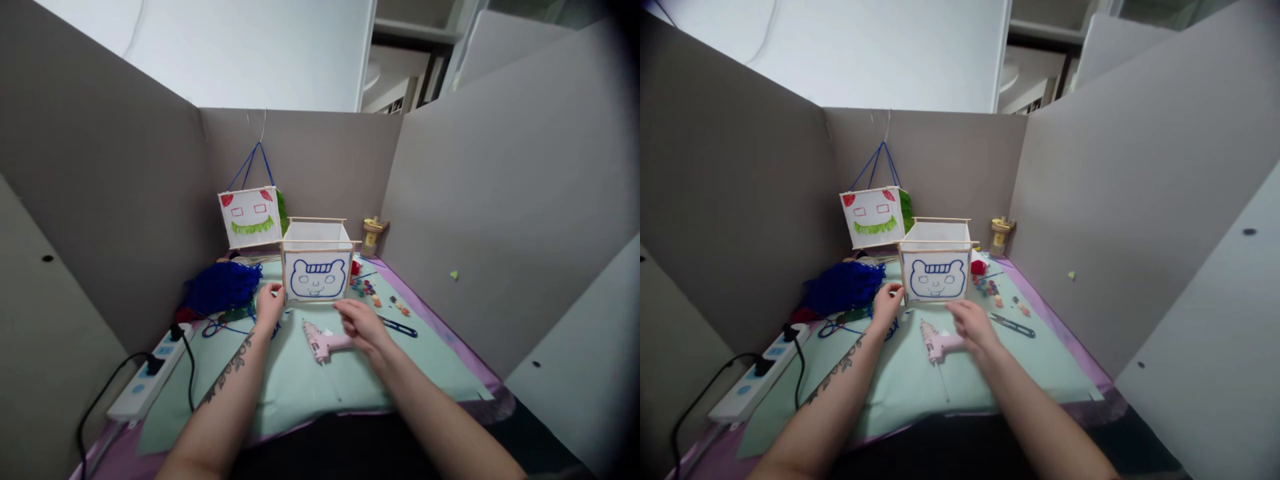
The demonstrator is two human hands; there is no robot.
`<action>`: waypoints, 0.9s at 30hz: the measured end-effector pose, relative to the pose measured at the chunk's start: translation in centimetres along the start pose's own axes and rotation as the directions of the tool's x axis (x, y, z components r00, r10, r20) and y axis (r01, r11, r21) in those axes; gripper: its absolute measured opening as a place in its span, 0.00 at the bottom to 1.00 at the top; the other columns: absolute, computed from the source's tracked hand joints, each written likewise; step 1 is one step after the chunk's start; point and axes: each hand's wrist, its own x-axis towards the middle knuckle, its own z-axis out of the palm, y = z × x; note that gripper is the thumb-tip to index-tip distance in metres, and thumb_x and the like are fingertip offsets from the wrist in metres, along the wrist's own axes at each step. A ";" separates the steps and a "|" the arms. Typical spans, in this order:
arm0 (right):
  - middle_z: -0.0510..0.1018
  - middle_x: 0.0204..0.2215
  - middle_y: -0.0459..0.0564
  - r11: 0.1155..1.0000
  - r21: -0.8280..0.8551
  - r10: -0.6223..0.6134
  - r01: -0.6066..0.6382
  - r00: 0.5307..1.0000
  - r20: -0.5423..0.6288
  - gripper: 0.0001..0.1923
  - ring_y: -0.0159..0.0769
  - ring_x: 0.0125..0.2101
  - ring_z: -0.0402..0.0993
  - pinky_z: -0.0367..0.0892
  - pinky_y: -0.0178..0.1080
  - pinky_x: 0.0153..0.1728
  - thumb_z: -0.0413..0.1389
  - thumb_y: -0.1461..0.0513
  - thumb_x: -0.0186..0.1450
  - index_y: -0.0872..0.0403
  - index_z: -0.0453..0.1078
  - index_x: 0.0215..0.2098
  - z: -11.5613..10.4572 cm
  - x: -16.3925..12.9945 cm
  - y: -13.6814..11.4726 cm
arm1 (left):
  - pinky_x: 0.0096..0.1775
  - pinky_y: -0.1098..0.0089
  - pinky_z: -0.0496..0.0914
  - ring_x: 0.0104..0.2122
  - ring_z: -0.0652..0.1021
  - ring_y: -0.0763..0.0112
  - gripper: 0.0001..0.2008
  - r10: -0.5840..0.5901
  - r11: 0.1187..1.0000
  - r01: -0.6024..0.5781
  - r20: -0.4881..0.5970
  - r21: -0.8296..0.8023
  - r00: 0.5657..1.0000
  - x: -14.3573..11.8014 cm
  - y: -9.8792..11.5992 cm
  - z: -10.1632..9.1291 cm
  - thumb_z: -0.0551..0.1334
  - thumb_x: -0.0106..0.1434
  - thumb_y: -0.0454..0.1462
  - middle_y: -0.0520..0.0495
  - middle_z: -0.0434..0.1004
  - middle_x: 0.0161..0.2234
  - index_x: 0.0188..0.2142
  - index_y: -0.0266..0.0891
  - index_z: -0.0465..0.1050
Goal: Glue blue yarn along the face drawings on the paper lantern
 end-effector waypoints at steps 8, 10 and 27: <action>0.79 0.35 0.52 0.306 -0.949 -0.452 -0.073 0.866 -0.212 0.15 0.45 0.34 0.75 0.66 0.43 0.35 0.49 0.51 0.59 0.49 0.75 0.32 -22.6 -12.1 4.1 | 0.36 0.69 0.66 0.30 0.74 0.68 0.12 -0.020 0.999 0.021 -0.013 0.034 1.000 -0.1 -0.1 0.2 0.57 0.55 0.42 0.45 0.77 0.34 0.34 0.38 0.73; 0.79 0.29 0.54 0.146 -0.983 -0.227 -0.108 0.964 -0.140 0.16 0.45 0.29 0.76 0.65 0.43 0.31 0.49 0.51 0.60 0.48 0.74 0.26 -25.6 -13.0 5.4 | 0.36 0.68 0.67 0.30 0.74 0.68 0.12 -0.021 0.999 0.021 -0.016 0.035 1.000 0.0 -0.2 0.2 0.56 0.55 0.42 0.45 0.77 0.34 0.34 0.38 0.73; 0.75 0.41 0.54 -0.149 -0.974 -0.509 -0.171 0.858 -0.073 0.15 0.48 0.42 0.69 0.64 0.45 0.38 0.46 0.56 0.65 0.50 0.74 0.33 -23.7 -11.1 4.9 | 0.36 0.69 0.68 0.30 0.73 0.69 0.13 0.055 0.998 -0.058 -0.174 -0.015 0.983 -0.2 1.5 -2.2 0.56 0.57 0.41 0.46 0.76 0.35 0.39 0.37 0.71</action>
